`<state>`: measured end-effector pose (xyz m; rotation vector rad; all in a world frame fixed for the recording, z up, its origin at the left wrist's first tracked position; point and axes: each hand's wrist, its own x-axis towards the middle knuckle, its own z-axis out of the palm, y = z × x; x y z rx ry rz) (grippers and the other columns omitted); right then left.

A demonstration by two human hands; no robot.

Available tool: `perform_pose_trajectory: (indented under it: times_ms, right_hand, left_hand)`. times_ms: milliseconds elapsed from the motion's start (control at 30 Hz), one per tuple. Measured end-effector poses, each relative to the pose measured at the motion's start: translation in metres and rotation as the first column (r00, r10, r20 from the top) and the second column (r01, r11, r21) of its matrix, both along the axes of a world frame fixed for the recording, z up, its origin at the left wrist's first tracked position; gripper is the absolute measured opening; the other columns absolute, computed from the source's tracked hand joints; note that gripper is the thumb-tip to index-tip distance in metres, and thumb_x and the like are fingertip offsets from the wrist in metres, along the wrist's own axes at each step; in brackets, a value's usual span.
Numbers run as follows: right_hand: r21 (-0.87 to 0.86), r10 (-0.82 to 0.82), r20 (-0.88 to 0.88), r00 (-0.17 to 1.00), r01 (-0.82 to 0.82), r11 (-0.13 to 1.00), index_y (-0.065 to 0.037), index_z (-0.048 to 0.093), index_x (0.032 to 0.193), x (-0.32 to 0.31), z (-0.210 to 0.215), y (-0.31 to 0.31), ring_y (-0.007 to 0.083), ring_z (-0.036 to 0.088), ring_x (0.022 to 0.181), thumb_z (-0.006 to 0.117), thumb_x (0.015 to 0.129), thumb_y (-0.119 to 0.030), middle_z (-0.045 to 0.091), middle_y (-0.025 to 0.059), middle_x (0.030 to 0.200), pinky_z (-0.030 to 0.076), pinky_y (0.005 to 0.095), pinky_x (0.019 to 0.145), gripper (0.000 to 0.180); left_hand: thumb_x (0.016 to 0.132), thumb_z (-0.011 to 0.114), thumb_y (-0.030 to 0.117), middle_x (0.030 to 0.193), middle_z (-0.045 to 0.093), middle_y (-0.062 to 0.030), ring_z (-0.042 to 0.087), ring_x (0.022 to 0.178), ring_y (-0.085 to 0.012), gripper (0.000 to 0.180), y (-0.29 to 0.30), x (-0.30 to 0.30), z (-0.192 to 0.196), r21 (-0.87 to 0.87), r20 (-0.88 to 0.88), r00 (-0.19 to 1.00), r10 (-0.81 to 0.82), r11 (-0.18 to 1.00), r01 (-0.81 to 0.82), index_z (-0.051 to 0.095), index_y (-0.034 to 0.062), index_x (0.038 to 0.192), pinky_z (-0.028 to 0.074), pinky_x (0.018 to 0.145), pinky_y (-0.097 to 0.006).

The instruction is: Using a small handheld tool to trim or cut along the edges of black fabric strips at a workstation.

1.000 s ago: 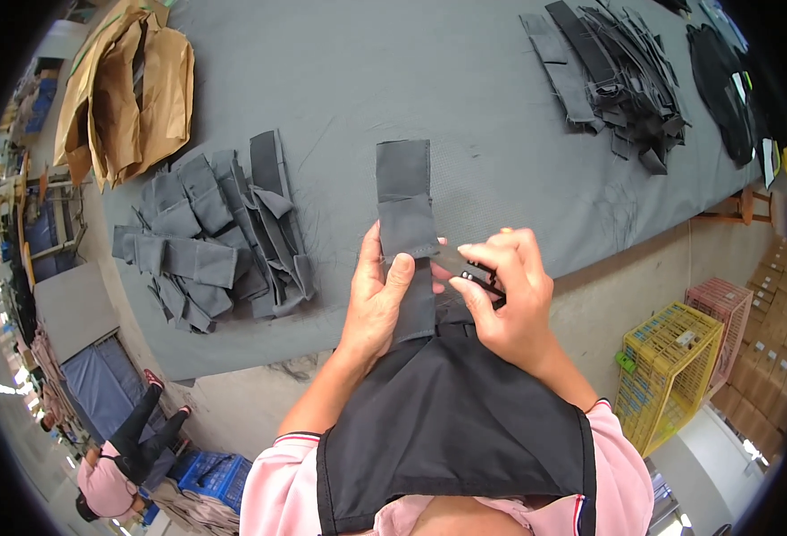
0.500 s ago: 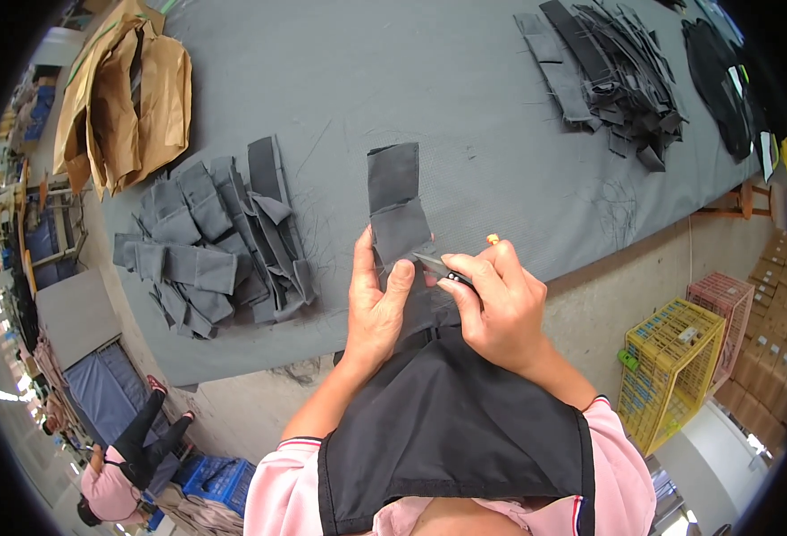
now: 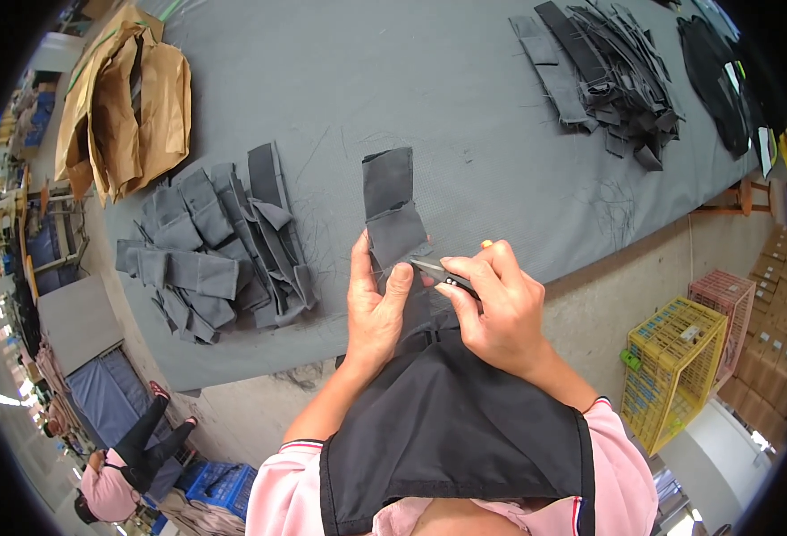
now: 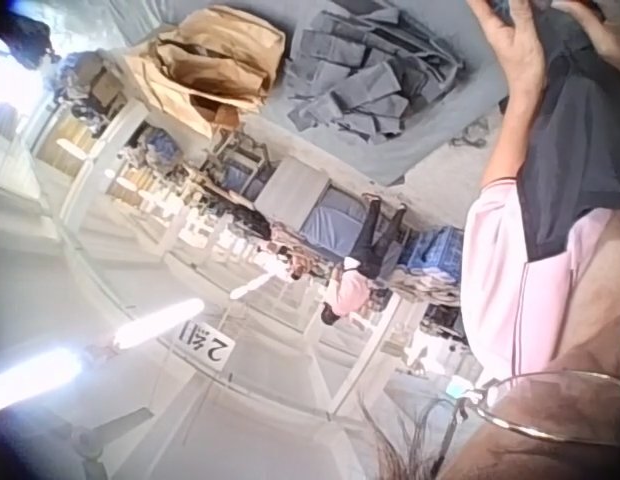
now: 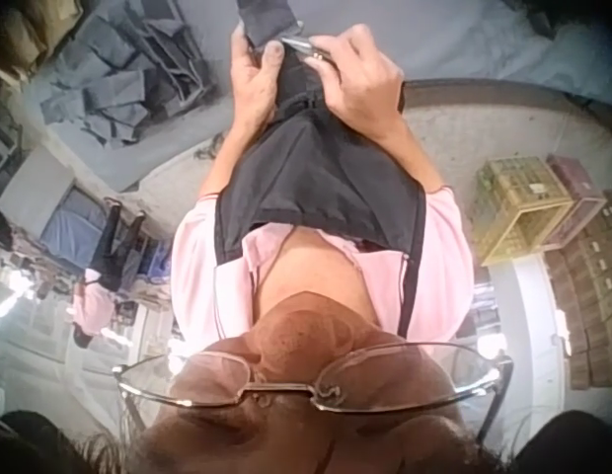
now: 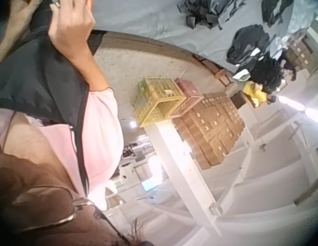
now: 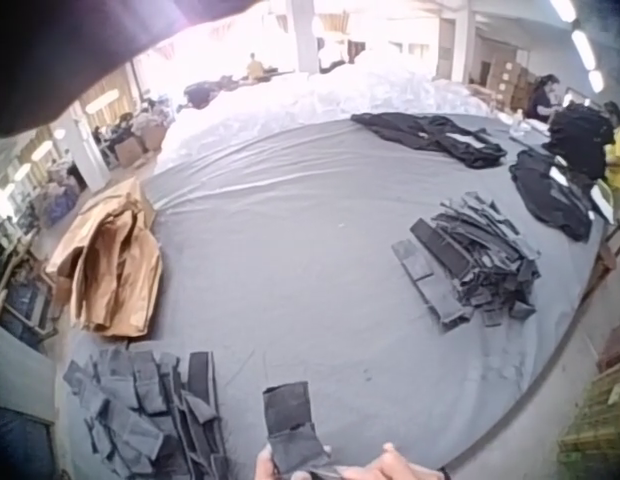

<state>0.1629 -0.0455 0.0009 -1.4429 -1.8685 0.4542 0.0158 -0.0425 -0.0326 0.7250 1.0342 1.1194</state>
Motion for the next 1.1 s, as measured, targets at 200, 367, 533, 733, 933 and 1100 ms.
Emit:
perform_pose_trajectory:
  times_ms: [200, 367, 533, 733, 933, 1100]
  right_hand:
    - [-0.032, -0.026, -0.06, 0.998, 0.024, 0.999, -0.003, 0.061, 0.091, -0.005, -0.001, 0.0, 0.0199, 0.053, 0.057, 0.073, 0.068, -0.006, 0.049, 0.0061, 0.076, 0.043, 0.0298, 0.05, 0.026]
    - [0.031, -0.019, -0.06, 0.998, 0.02, 0.999, -0.004, 0.061, 0.092, -0.007, -0.007, 0.001, 0.0194, 0.055, 0.056, 0.073, 0.068, -0.006, 0.049, 0.006, 0.076, 0.043, 0.0295, 0.049, 0.027]
    - [0.014, -0.065, -0.066, 0.996, 0.066, 0.998, -0.005, 0.062, 0.091, -0.005, -0.007, 0.0, 0.0194, 0.055, 0.053, 0.073, 0.069, -0.006, 0.049, 0.006, 0.074, 0.043, 0.0303, 0.047, 0.025]
    - [-0.061, -0.076, -0.203, 0.976, 0.065, 0.996, -0.005, 0.063, 0.088, -0.003, -0.003, 0.008, 0.02, 0.057, 0.054, 0.071, 0.07, -0.004, 0.05, 0.0059, 0.072, 0.045, 0.0292, 0.047, 0.02]
    - [-0.172, 0.135, -0.181, 0.974, -0.166, 0.971, -0.006, 0.063, 0.088, 0.007, 0.008, 0.018, 0.022, 0.059, 0.06, 0.069, 0.072, -0.006, 0.052, 0.0056, 0.077, 0.045, 0.0322, 0.051, 0.017]
    - [-0.314, 0.201, -0.132, 0.971, -0.234, 0.92, -0.006, 0.062, 0.09, 0.013, 0.004, 0.023, 0.0228, 0.059, 0.065, 0.07, 0.073, -0.01, 0.052, 0.0052, 0.083, 0.045, 0.0344, 0.054, 0.019]
  left_hand:
    - [0.094, 0.055, 0.018, 0.114, 0.054, -0.0075, 0.057, 0.091, -0.0125, 0.051, -0.002, -0.001, -0.006, 0.036, -0.051, 0.998, 0.039, 0.999, -0.037, 0.03, 0.0021, 0.135, 0.048, 0.082, -0.027]
    - [0.094, 0.054, 0.017, 0.119, 0.057, -0.0152, 0.057, 0.108, -0.0207, 0.042, -0.002, 0.0, -0.007, 0.102, -0.084, 0.995, 0.05, 0.994, -0.041, 0.036, 0.0077, 0.131, 0.044, 0.094, -0.033]
    - [0.094, 0.055, 0.019, 0.113, 0.057, -0.0092, 0.058, 0.089, -0.0137, 0.046, 0.0, 0.002, -0.007, 0.039, 0.016, 0.999, 0.043, 0.998, -0.043, 0.035, 0.0035, 0.132, 0.05, 0.078, -0.029]
    - [0.095, 0.054, 0.019, 0.107, 0.06, -0.0108, 0.062, 0.077, -0.0137, 0.049, 0.002, -0.004, 0.001, -0.157, 0.027, 0.998, -0.064, 0.985, 0.068, 0.032, -0.0004, 0.134, 0.052, 0.062, -0.026]
    - [0.094, 0.054, 0.017, 0.091, 0.064, -0.0102, 0.063, 0.064, -0.0132, 0.053, 0.005, -0.012, 0.009, -0.208, -0.146, 0.963, -0.229, 0.958, 0.196, 0.03, -0.0041, 0.136, 0.052, 0.057, -0.025]
    - [0.091, 0.056, 0.015, 0.077, 0.067, -0.0112, 0.065, 0.061, -0.0144, 0.054, 0.003, -0.016, 0.008, -0.216, -0.349, 0.866, -0.358, 0.93, 0.298, 0.034, -0.0084, 0.134, 0.051, 0.057, -0.026]
